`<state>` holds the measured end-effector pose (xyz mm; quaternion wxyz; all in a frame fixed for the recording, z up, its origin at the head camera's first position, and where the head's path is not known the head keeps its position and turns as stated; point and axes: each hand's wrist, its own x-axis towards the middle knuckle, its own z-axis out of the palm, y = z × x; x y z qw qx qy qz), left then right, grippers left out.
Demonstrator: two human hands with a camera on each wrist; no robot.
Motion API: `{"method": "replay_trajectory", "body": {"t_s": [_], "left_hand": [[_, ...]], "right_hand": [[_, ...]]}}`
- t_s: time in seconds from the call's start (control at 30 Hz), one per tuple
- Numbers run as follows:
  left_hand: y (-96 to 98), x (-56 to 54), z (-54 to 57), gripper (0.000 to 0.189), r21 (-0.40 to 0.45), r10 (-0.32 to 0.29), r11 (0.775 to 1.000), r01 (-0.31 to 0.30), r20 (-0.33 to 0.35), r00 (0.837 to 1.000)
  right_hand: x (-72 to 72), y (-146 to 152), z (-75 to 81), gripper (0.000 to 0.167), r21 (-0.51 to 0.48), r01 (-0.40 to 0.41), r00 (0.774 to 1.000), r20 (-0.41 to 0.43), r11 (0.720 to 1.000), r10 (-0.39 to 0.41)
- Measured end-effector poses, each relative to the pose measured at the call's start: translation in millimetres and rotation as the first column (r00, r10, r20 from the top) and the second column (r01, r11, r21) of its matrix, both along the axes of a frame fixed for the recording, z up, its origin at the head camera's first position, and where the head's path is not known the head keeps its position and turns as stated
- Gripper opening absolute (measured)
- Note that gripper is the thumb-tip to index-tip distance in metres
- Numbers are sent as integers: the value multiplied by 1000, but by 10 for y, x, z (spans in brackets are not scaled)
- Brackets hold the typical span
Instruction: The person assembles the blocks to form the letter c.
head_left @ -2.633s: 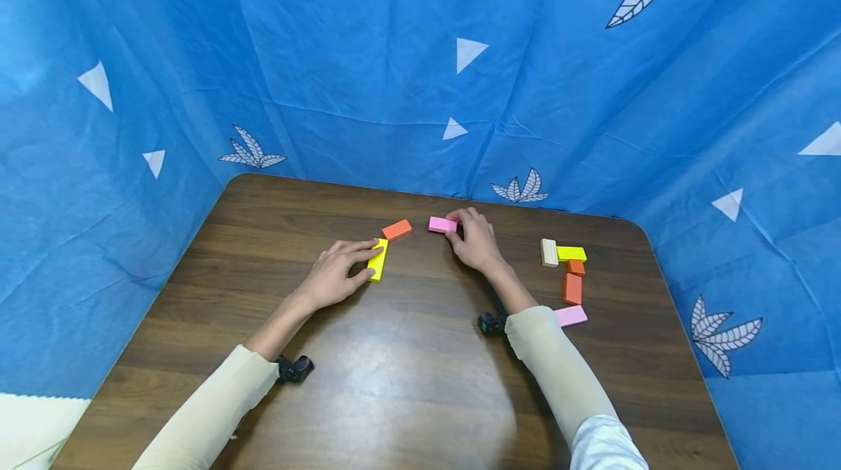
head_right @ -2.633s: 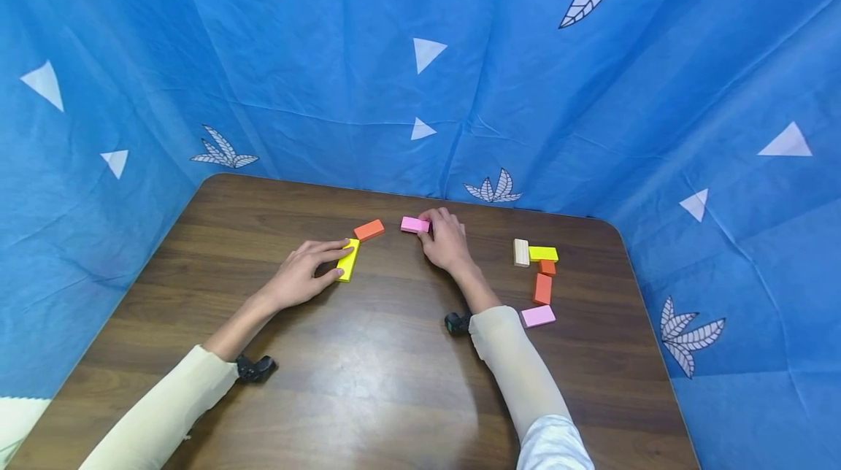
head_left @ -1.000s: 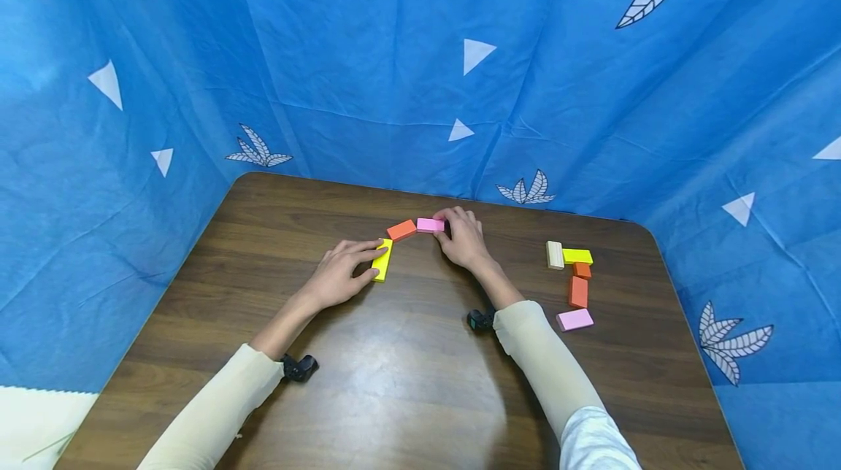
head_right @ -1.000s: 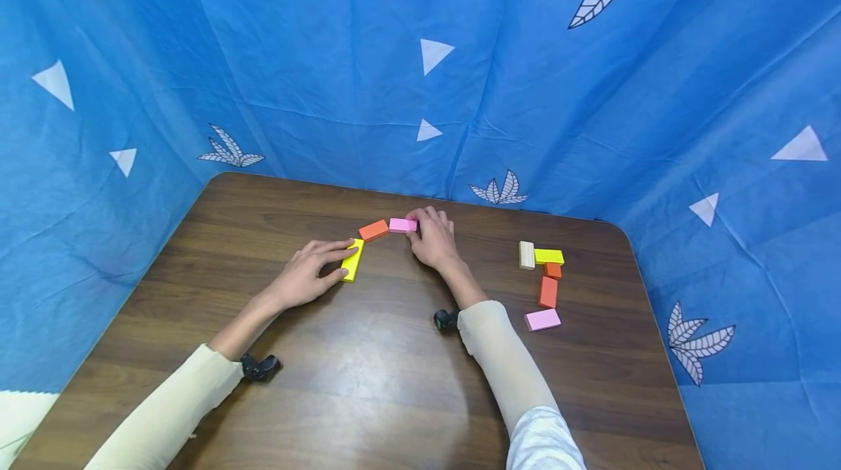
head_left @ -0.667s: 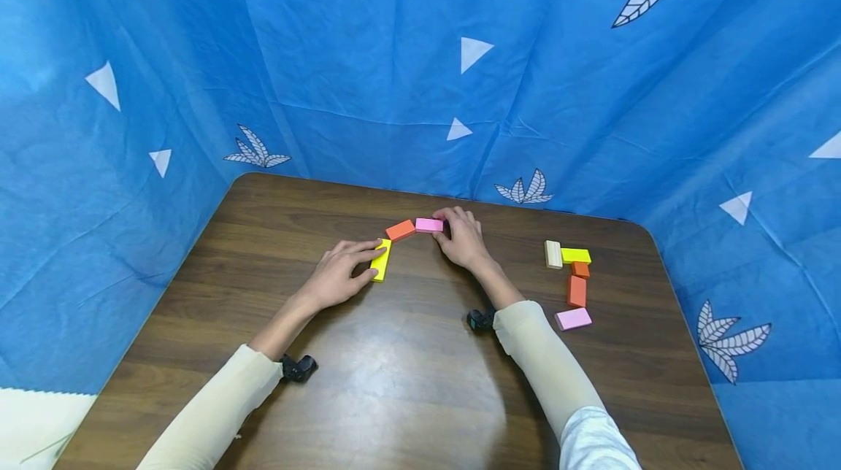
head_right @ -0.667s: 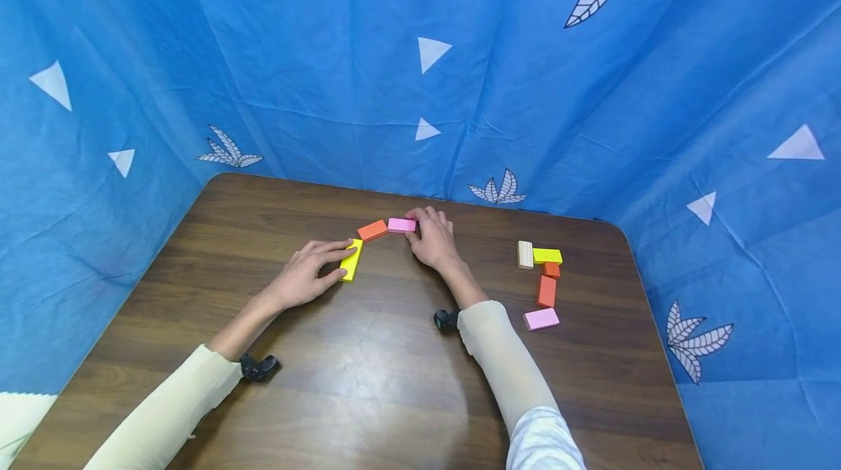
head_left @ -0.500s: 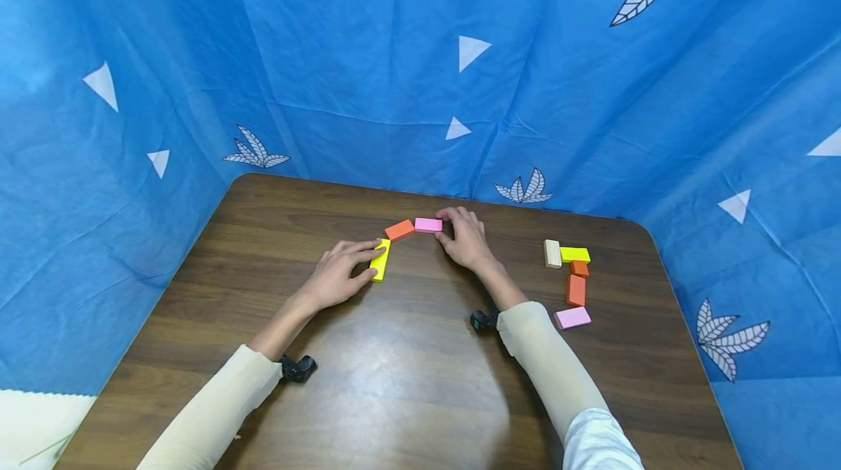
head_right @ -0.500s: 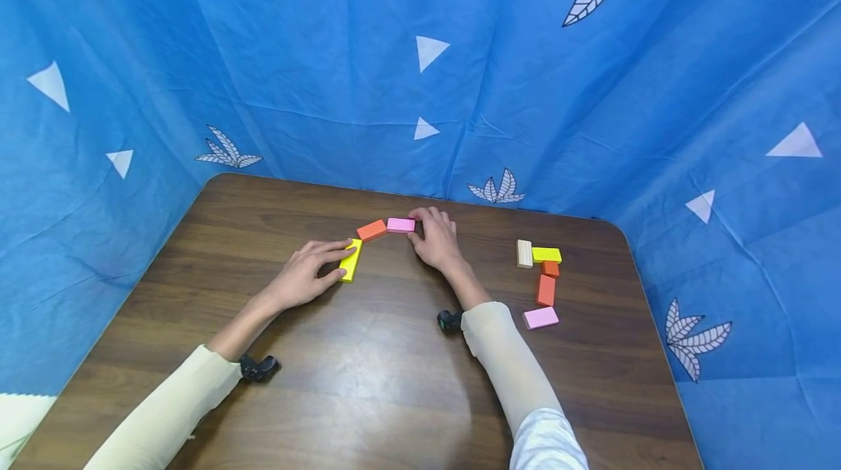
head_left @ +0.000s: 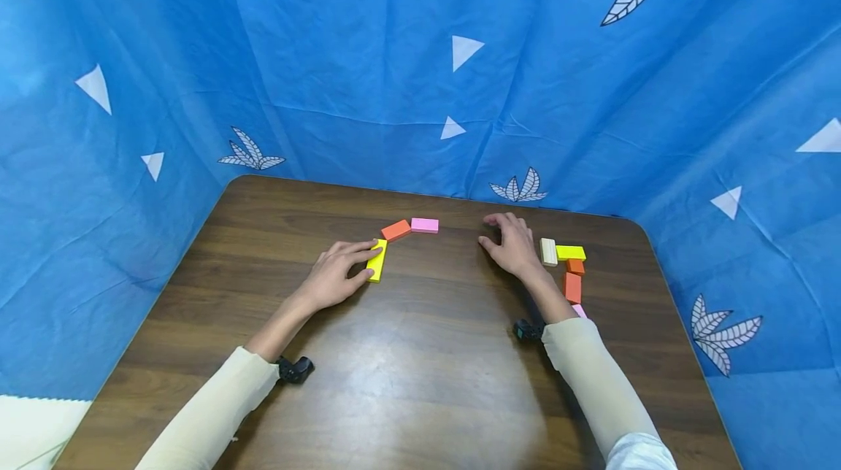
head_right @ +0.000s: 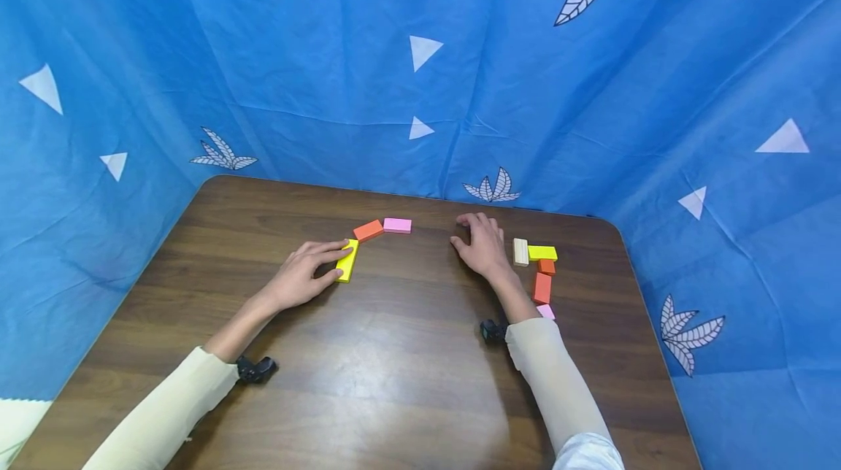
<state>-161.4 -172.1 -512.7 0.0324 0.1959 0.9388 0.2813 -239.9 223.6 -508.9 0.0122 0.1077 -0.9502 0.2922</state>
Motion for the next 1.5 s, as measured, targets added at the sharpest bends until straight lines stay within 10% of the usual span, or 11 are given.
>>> {"method": "replay_trajectory", "body": {"t_s": [0.83,1.5], "left_hand": [[-3,12,39,52,5,-8,1000,8,-5,1000],[-7,6,13,52,-6,-3,1000,3,-12,1000]], "right_hand": [[460,1108,131,70,165,249,964,57,954,-261],[464,1074,83,47,201,187,982,-14,962,-188]]}}
